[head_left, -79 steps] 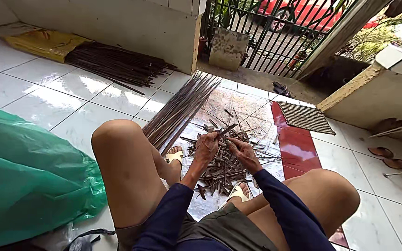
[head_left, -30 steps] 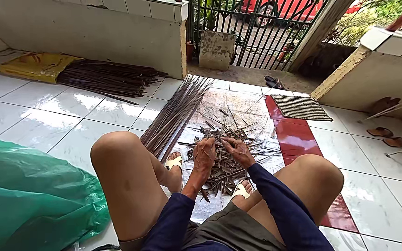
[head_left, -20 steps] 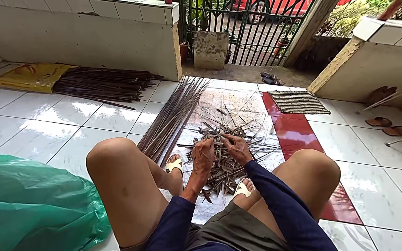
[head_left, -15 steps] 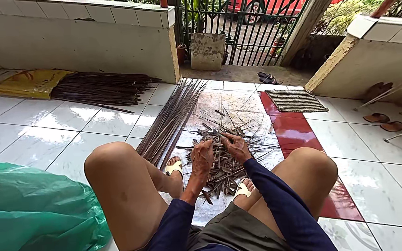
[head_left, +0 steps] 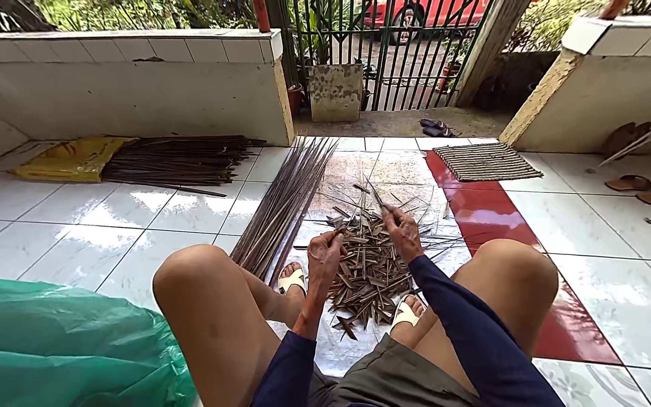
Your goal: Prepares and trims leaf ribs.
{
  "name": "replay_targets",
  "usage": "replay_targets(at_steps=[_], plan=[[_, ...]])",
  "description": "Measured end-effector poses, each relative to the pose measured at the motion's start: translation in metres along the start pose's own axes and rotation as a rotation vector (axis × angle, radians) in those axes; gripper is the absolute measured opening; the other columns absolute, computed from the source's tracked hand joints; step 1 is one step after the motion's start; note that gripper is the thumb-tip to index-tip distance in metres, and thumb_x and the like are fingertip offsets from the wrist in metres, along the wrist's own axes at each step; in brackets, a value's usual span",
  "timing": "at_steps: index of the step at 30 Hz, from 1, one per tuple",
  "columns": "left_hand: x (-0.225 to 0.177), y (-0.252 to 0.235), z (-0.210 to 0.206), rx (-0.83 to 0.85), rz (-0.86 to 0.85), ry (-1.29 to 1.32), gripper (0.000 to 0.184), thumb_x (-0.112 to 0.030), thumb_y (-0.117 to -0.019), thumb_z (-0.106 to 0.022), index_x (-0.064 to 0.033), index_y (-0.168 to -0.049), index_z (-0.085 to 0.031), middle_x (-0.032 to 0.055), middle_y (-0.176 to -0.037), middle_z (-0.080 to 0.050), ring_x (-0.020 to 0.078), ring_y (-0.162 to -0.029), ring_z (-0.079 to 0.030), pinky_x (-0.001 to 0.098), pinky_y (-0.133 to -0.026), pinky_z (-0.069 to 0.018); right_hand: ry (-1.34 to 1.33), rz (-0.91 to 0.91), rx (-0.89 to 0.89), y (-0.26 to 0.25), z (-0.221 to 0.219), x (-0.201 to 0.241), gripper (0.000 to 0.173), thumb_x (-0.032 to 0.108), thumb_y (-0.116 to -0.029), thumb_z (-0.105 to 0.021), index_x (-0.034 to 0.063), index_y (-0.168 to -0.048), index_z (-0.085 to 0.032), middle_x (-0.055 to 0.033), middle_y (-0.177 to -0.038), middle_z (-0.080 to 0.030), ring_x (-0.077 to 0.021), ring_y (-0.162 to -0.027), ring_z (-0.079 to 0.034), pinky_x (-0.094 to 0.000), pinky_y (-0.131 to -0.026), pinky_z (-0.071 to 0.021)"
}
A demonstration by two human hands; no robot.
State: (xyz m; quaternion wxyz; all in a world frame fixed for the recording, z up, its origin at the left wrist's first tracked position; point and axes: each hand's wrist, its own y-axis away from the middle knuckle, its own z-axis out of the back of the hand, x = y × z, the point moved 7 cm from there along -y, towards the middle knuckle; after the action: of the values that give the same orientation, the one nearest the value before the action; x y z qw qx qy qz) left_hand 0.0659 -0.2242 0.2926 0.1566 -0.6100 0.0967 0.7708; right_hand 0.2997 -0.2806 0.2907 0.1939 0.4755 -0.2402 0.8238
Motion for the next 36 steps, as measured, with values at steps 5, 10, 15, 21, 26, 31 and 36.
replay_targets(at_steps=[5, 10, 15, 21, 26, 31, 36], plan=[[0.005, 0.002, -0.005, 0.049, 0.164, 0.451, 0.023, -0.013, -0.106, -0.057, 0.0035, -0.109, -0.072, 0.0069, -0.066, -0.061, 0.0082, -0.043, -0.041, 0.0221, -0.038, -0.0302, -0.066, 0.136, 0.351, 0.028, -0.04, 0.027, 0.036, 0.036, -0.1059, -0.054, 0.0174, -0.133, -0.07, -0.001, -0.092, -0.072, -0.0078, -0.073, -0.062, -0.0294, -0.073, -0.0526], [0.005, 0.005, -0.01, 0.075, 0.213, 0.493, 0.024, -0.016, -0.1068, -0.056, 0.0021, -0.112, -0.071, 0.0052, -0.064, -0.055, 0.0082, -0.042, -0.037, 0.0223, -0.038, -0.0283, 0.025, 0.125, 0.336, 0.025, -0.038, 0.024, 0.037, 0.044, -0.105, -0.054, 0.0263, -0.131, -0.072, 0.0002, -0.096, -0.074, -0.0098, -0.079, -0.064, -0.0361, -0.079, -0.0534], [0.006, 0.007, -0.012, 0.091, 0.255, 0.557, 0.024, -0.015, -0.1066, -0.056, 0.0033, -0.113, -0.07, 0.0048, -0.062, -0.053, 0.0067, -0.041, -0.034, 0.0213, -0.037, -0.0266, 0.061, 0.082, 0.302, 0.019, -0.037, 0.023, 0.038, 0.049, -0.1041, -0.053, 0.0303, -0.131, -0.072, 0.0021, -0.107, -0.075, -0.0107, -0.092, -0.069, -0.0412, -0.089, -0.055], [0.003, 0.012, -0.018, 0.151, 0.304, 0.574, 0.024, -0.015, -0.1061, -0.057, 0.0033, -0.115, -0.07, 0.0054, -0.063, -0.054, 0.006, -0.042, -0.035, 0.0206, -0.037, -0.0277, -0.019, 0.048, 0.18, 0.002, -0.021, 0.024, 0.034, 0.04, -0.1044, -0.058, 0.024, -0.131, -0.072, -0.0013, -0.106, -0.075, -0.014, -0.087, -0.069, -0.0427, -0.084, -0.0554], [0.004, 0.016, -0.021, 0.226, 0.29, 0.54, 0.024, -0.014, -0.1057, -0.057, 0.0037, -0.116, -0.07, 0.0057, -0.064, -0.055, 0.0063, -0.042, -0.036, 0.0207, -0.037, -0.0287, -0.084, 0.026, 0.095, -0.025, -0.008, 0.009, 0.035, 0.036, -0.1062, -0.055, 0.0183, -0.132, -0.071, -0.0064, -0.1, -0.074, -0.0179, -0.081, -0.067, -0.0459, -0.081, -0.0547], [0.008, 0.024, -0.018, 0.221, 0.327, 0.543, 0.024, -0.014, -0.1061, -0.056, 0.0053, -0.115, -0.069, 0.0074, -0.065, -0.056, 0.0067, -0.042, -0.038, 0.0207, -0.037, -0.0302, -0.195, -0.04, -0.079, -0.04, 0.012, -0.005, 0.035, 0.034, -0.1077, -0.053, 0.0163, -0.133, -0.07, -0.007, -0.087, -0.069, -0.0179, -0.071, -0.061, -0.0422, -0.072, -0.0517], [0.012, 0.022, -0.019, 0.128, 0.361, 0.625, 0.028, -0.015, -0.1094, -0.049, 0.0065, -0.119, -0.065, 0.0141, -0.073, -0.064, 0.0128, -0.049, -0.054, 0.0238, -0.042, -0.0444, -0.182, -0.103, -0.116, -0.023, 0.01, -0.011, 0.04, 0.038, -0.1093, -0.049, 0.0111, -0.132, -0.068, -0.0098, -0.089, -0.068, -0.0217, -0.075, -0.062, -0.0451, -0.073, -0.0521]])
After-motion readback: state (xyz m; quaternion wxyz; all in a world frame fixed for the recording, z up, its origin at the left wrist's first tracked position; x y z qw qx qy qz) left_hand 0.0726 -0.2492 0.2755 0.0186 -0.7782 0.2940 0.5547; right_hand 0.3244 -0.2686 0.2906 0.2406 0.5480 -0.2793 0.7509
